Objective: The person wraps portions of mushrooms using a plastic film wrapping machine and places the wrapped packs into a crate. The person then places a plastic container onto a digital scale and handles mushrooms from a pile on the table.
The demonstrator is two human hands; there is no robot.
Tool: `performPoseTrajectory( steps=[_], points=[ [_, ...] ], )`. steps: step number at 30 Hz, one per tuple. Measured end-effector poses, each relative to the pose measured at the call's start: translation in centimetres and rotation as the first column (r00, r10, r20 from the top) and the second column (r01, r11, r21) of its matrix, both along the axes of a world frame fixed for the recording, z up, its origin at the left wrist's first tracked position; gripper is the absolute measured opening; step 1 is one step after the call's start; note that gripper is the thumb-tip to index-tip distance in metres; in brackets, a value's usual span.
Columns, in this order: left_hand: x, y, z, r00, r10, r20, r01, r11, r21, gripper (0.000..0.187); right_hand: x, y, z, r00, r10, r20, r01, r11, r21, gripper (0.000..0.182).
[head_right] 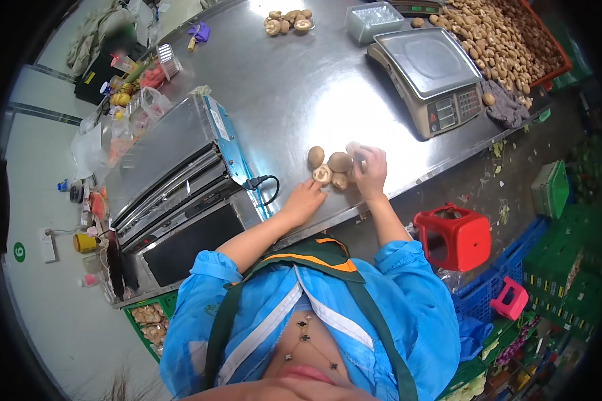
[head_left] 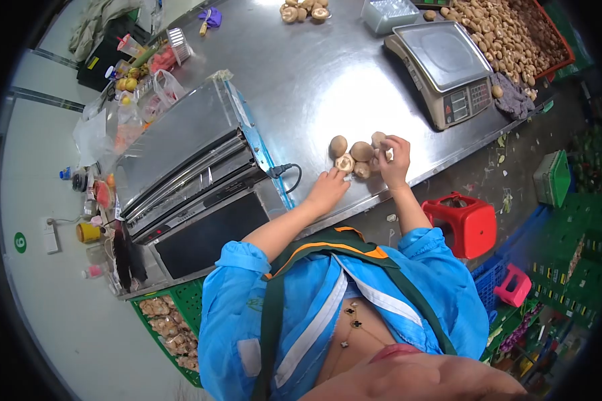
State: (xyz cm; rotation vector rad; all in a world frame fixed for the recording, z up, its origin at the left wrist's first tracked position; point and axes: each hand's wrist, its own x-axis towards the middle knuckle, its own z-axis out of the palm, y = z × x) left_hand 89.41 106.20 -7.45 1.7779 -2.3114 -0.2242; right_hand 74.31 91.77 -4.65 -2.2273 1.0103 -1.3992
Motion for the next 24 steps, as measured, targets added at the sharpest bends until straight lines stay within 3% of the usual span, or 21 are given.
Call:
performPoseTrajectory(
  steps=[2, 4, 5, 7, 8, 10, 12, 14, 16, 18, 19, 21, 22, 24],
  points=[
    [0.6, 0.0, 0.4, 0.999, -0.036, -0.035, 0.036, 0.999, 0.007, 0.03, -1.0, 0.4, -0.9, 0.937, 0.191, -0.293, -0.174, 0.981, 0.086, 0.036],
    [1.1, -0.5, 1.6, 0.924, 0.108, -0.368, -0.06, 0.989, 0.137, 0.03, -1.6, 0.9, -0.3, 0.937, 0.208, -0.281, -0.184, 0.977, 0.108, 0.033],
    [1.4, -1.0, 2.2, 0.923, 0.112, -0.369, -0.065, 0.988, 0.137, 0.03, -2.1, 0.9, 0.5, 0.918, 0.238, -0.317, -0.215, 0.971, 0.108, 0.03],
    [1.9, -1.9, 3.0, 0.733, 0.286, -0.618, -0.169, 0.956, 0.241, 0.033, -2.8, 1.1, 0.6, 0.904, 0.269, -0.333, -0.238, 0.962, 0.132, 0.023],
    [1.8, -1.8, 2.8, 0.732, 0.285, -0.618, -0.164, 0.955, 0.247, 0.033, -2.7, 1.1, 0.1, 0.904, 0.266, -0.334, -0.233, 0.963, 0.137, 0.023],
    [1.5, -2.2, 2.4, 0.897, 0.114, -0.428, -0.043, 0.984, 0.173, 0.032, -2.5, 0.8, -1.0, 0.944, 0.259, -0.204, -0.225, 0.958, 0.175, 0.021],
    [0.7, -1.7, 1.7, 0.918, 0.064, -0.391, 0.002, 0.986, 0.166, 0.035, -2.2, 0.4, -1.3, 0.955, 0.234, -0.183, -0.194, 0.958, 0.213, 0.019],
    [0.1, -0.7, 2.6, 0.935, 0.016, -0.354, 0.073, 0.969, 0.237, 0.036, -1.7, 0.6, -1.1, 0.997, 0.056, 0.048, -0.072, 0.888, 0.453, 0.019],
    [-0.2, 0.4, 1.6, 0.958, -0.025, -0.287, 0.093, 0.97, 0.223, 0.034, -1.9, 0.1, -1.7, 0.999, 0.027, 0.03, -0.038, 0.869, 0.493, 0.019],
    [-0.3, 0.5, 1.1, 0.963, -0.001, -0.268, 0.078, 0.958, 0.277, 0.032, -1.9, -0.4, -2.9, 1.0, -0.017, 0.018, 0.009, 0.92, 0.391, 0.021],
    [-0.2, 0.1, 1.2, 0.964, -0.002, -0.267, 0.079, 0.958, 0.275, 0.032, -2.1, -0.5, -3.3, 0.999, -0.047, 0.007, 0.039, 0.891, 0.452, 0.024],
    [0.0, -0.8, 1.7, 0.882, 0.071, -0.467, -0.008, 0.991, 0.137, 0.035, -2.7, -0.7, -4.0, 0.997, -0.081, -0.002, 0.07, 0.857, 0.511, 0.028],
    [0.3, -1.9, 3.0, 0.881, 0.074, -0.468, -0.008, 0.99, 0.141, 0.035, -3.0, -0.7, -4.3, 0.994, -0.112, -0.013, 0.1, 0.817, 0.567, 0.032],
    [1.4, -4.8, 5.1, 0.86, 0.1, -0.501, -0.233, 0.949, -0.211, 0.035, -2.7, -0.8, -4.9, 0.99, -0.138, -0.022, 0.122, 0.775, 0.62, 0.036]
  ],
)
